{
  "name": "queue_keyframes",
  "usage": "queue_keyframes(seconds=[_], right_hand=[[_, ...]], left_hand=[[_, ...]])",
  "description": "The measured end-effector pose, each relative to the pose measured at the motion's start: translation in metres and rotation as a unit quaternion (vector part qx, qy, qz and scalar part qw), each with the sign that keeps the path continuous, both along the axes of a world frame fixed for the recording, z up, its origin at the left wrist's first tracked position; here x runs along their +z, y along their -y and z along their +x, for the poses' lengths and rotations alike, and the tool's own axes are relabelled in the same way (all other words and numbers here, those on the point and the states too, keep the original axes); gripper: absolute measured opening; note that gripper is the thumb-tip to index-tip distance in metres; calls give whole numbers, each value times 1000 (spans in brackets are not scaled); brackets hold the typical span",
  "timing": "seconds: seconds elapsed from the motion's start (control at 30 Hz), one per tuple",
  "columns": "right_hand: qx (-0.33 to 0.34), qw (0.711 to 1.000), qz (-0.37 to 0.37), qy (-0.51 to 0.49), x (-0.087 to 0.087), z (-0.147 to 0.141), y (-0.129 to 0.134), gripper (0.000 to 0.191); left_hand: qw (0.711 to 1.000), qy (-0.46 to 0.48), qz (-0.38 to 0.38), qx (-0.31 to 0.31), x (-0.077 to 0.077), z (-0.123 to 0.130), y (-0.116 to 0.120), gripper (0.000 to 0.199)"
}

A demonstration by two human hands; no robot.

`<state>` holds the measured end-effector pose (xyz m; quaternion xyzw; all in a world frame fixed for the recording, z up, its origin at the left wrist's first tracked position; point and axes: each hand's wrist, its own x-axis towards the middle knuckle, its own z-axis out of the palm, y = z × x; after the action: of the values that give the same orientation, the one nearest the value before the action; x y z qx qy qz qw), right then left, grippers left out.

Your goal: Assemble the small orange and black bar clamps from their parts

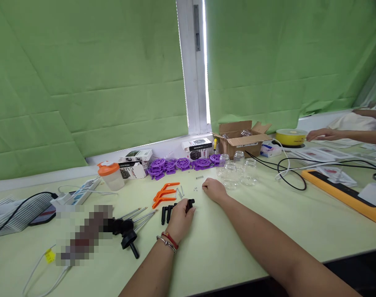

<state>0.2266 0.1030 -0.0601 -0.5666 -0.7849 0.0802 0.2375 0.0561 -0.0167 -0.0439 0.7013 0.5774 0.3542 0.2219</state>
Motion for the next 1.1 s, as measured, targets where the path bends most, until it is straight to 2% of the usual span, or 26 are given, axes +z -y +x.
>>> queue_keyframes(seconds=[0.1,0.2,0.3,0.4,0.5,0.73,1.1], right_hand=[[8,999,4,-40,2,-1,1,23],[48,990,16,-133,10,-2,7,17],[136,964,16,-227,26,-4,21,16],[240,935,-11,-262,39,-9,36,15],[282,920,-49,-269,42,-14,46,14],[304,908,-102,-272,38,-18,48,14],[305,906,-121,-267,38,-16,46,17]], left_hand=[[1000,-5,3,2,-1,-1,-1,12],[1000,-6,11,-1,-3,-2,-1,12],[1000,-2,15,-5,-4,-2,-2,11],[1000,8,16,-9,-4,-1,-2,12],[1000,17,14,-7,-4,-1,-2,13],[999,31,13,-3,-3,-1,-2,12],[999,20,21,-19,-3,-1,-3,9]])
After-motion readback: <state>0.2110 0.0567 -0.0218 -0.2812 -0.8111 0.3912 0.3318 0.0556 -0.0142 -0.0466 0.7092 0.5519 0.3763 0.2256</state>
